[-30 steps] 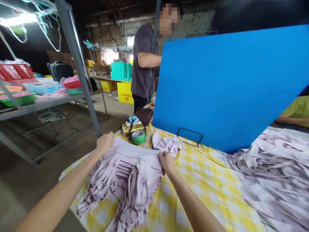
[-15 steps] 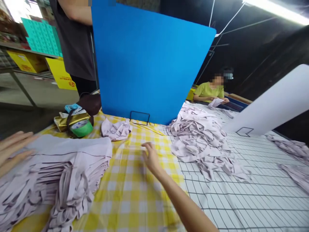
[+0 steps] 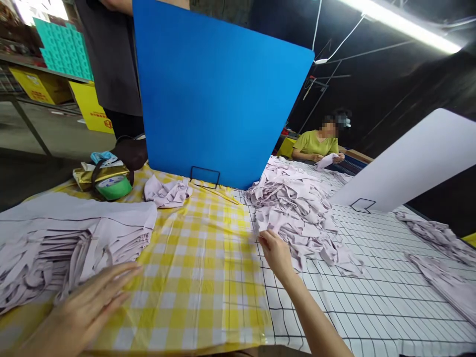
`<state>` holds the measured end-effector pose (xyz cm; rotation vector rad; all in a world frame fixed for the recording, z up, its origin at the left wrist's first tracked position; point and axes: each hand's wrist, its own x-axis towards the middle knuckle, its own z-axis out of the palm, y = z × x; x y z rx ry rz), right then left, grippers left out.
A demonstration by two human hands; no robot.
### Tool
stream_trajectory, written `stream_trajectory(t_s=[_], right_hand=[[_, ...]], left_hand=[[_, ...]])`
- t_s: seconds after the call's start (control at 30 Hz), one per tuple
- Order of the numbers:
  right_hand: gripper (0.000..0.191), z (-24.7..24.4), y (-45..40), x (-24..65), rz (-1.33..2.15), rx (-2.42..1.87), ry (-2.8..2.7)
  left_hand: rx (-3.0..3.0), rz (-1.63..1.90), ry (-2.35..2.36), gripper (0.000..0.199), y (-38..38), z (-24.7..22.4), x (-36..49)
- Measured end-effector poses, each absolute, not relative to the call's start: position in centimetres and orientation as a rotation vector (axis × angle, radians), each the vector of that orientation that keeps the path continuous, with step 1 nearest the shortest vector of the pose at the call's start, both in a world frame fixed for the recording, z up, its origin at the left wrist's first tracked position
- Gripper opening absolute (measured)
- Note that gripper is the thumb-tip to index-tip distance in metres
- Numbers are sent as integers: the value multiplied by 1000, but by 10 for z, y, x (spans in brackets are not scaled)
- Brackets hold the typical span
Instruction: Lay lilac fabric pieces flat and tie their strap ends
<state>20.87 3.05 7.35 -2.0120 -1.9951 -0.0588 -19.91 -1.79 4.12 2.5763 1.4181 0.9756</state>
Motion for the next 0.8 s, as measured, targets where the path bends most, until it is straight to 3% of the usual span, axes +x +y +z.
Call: stream_trajectory(t_s=[0.17, 0.27, 0.4, 0.57, 0.7, 0.8], right_hand=[[25, 132, 1, 141, 61, -1359, -2262], [20, 152, -10, 117, 310, -1246, -2188], [21, 162, -9, 112, 878, -1236, -1843], [32, 143, 18, 129, 1264, -1402, -1413], [32, 100, 41, 142, 1231, -1594, -1320], [37, 71, 44, 150, 1226, -1675, -1381]], left_hand=[[2475, 913, 1152, 55, -12, 66, -124], [2177, 824, 1041, 60, -3, 81, -88], [1716, 604, 838, 25, 2, 89, -71], [1312, 519, 751, 27, 12, 78, -88], [1588, 677, 1258, 23, 28, 55, -95], [1954, 797, 1614, 37, 28, 36, -92]])
